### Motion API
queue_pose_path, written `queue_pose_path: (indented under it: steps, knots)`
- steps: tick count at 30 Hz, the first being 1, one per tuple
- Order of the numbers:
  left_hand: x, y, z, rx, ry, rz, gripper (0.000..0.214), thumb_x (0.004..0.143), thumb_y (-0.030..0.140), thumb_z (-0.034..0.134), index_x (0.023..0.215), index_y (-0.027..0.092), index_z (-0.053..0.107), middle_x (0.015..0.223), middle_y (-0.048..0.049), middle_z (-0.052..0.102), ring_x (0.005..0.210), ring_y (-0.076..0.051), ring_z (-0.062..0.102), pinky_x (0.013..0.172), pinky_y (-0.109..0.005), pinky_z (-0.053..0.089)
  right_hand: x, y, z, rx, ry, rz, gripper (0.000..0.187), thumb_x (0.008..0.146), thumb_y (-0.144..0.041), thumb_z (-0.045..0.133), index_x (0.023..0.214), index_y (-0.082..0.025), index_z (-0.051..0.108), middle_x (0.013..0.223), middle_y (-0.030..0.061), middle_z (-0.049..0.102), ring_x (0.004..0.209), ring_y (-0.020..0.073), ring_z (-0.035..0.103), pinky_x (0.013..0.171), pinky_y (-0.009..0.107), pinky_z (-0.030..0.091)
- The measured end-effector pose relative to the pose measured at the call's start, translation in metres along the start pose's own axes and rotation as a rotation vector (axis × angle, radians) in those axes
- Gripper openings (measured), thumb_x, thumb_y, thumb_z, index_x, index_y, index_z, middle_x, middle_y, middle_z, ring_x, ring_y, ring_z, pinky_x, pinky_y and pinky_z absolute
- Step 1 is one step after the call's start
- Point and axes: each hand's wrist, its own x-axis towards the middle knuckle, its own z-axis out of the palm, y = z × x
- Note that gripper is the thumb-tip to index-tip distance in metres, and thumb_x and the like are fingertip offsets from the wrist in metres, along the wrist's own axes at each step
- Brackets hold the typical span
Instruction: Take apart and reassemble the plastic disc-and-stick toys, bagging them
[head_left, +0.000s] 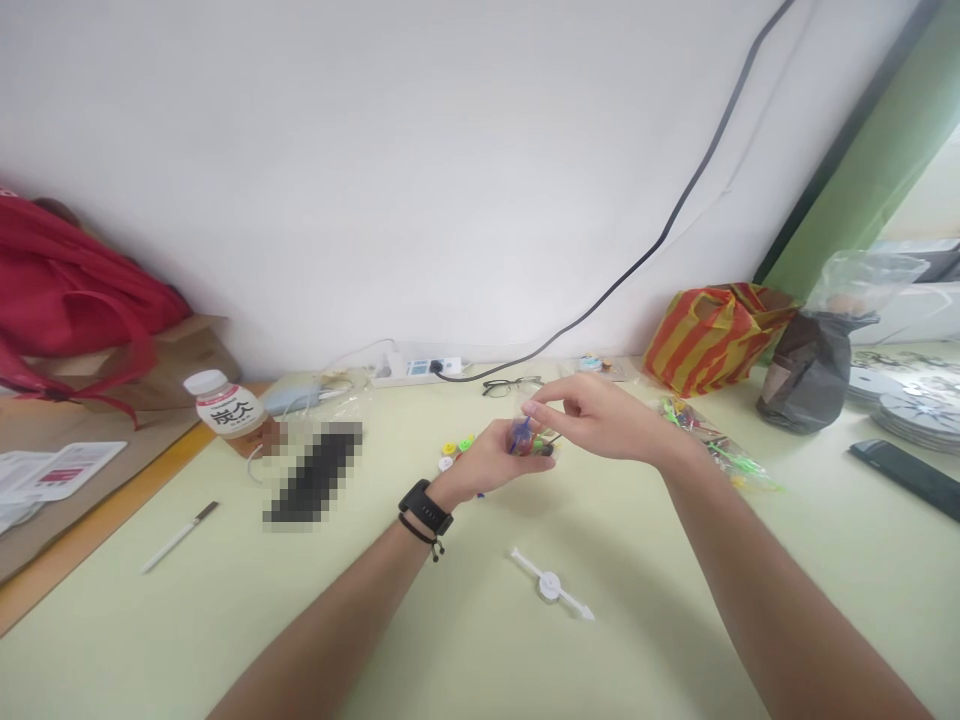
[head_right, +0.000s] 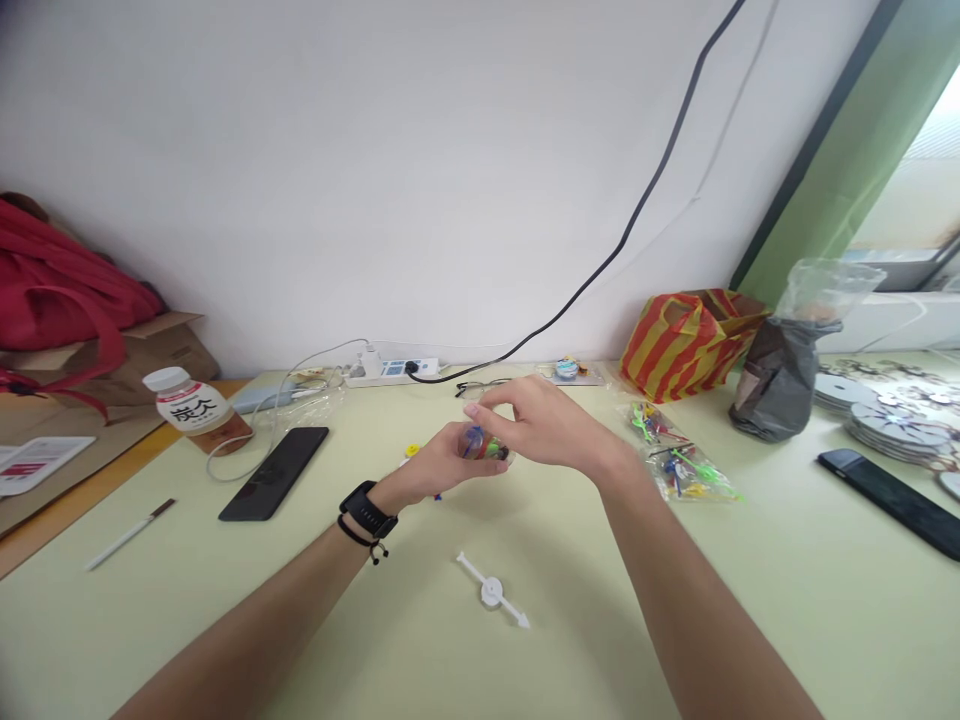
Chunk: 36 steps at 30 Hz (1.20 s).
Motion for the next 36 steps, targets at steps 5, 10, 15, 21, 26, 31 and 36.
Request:
queue_pose_path:
  steps: [5,10,15,21,26,31,36]
  knots:
    - [-0.0003,-0.0001,-0.0002,-0.007,-0.012,0.011,0.051,0.074,0.053,0.083,0.07,0.019,0.046,0.069,0.0047,0.036,0.061,-0.01,0.033,0.055,-0.028,0.023,-0.0006,0.0033,-0.0022,-0.022,0.036,-0.034,0.046,0.104,-0.05,0.045,0.083,-0.022,0.075,0.084,0.0027,0.073,0.072,0.0167,0.06,0.065,0.029,0.04]
    - [0.0002,-0.0031,-0.001,0.02,-0.017,0.007,0.052,0.076,0.05,0.082,0.068,0.02,0.04,0.067,0.0051,0.031,0.06,-0.01,0.029,0.054,-0.029,0.021,-0.0022,0.0065,-0.0012,-0.069,-0.009,0.01,0.041,0.104,-0.048,0.047,0.091,-0.024,0.078,0.086,0.0012,0.075,0.075,0.0172,0.062,0.066,0.028,0.04]
    - [0.0009,-0.0036,-0.0009,0.059,-0.023,0.024,0.05,0.079,0.047,0.08,0.069,0.02,0.039,0.068,0.0048,0.03,0.061,-0.011,0.028,0.055,-0.029,0.021,-0.0013,0.0048,-0.0003,-0.081,-0.073,0.016,0.042,0.105,-0.046,0.045,0.092,-0.025,0.08,0.071,-0.0011,0.07,0.059,0.0148,0.054,0.059,0.029,0.037]
    - [0.0007,-0.0032,-0.002,0.064,-0.019,0.01,0.05,0.079,0.048,0.079,0.07,0.021,0.038,0.069,0.0048,0.03,0.06,-0.01,0.029,0.053,-0.028,0.021,-0.0016,0.0059,-0.0008,-0.096,-0.044,0.041,0.043,0.104,-0.048,0.046,0.09,-0.025,0.078,0.077,0.0013,0.074,0.065,0.0169,0.06,0.063,0.029,0.039]
    - [0.0008,-0.0026,-0.0032,0.018,-0.02,0.041,0.043,0.079,0.046,0.079,0.072,0.02,0.046,0.068,0.0047,0.034,0.061,-0.011,0.032,0.055,-0.028,0.025,-0.0033,0.0065,0.0009,-0.124,-0.017,0.078,0.052,0.104,-0.056,0.042,0.078,-0.022,0.071,0.069,0.0023,0.068,0.064,0.0176,0.058,0.061,0.03,0.036]
    - [-0.0002,0.0,-0.0056,-0.019,-0.01,0.045,0.04,0.077,0.045,0.082,0.073,0.018,0.053,0.067,0.0043,0.04,0.062,-0.011,0.038,0.057,-0.027,0.028,-0.0032,0.0012,-0.0024,-0.174,0.123,0.112,0.062,0.105,-0.06,0.037,0.06,-0.021,0.055,0.055,-0.0007,0.047,0.054,0.0142,0.042,0.056,0.031,0.026]
    - [-0.0012,0.0018,-0.0046,-0.063,0.002,0.035,0.033,0.076,0.042,0.084,0.086,0.016,0.066,0.074,0.001,0.053,0.071,-0.015,0.052,0.064,-0.027,0.038,-0.0039,0.0001,-0.0056,-0.249,0.181,0.191,0.063,0.105,-0.058,0.037,0.054,-0.022,0.046,0.053,-0.0025,0.035,0.052,0.0126,0.033,0.056,0.031,0.021]
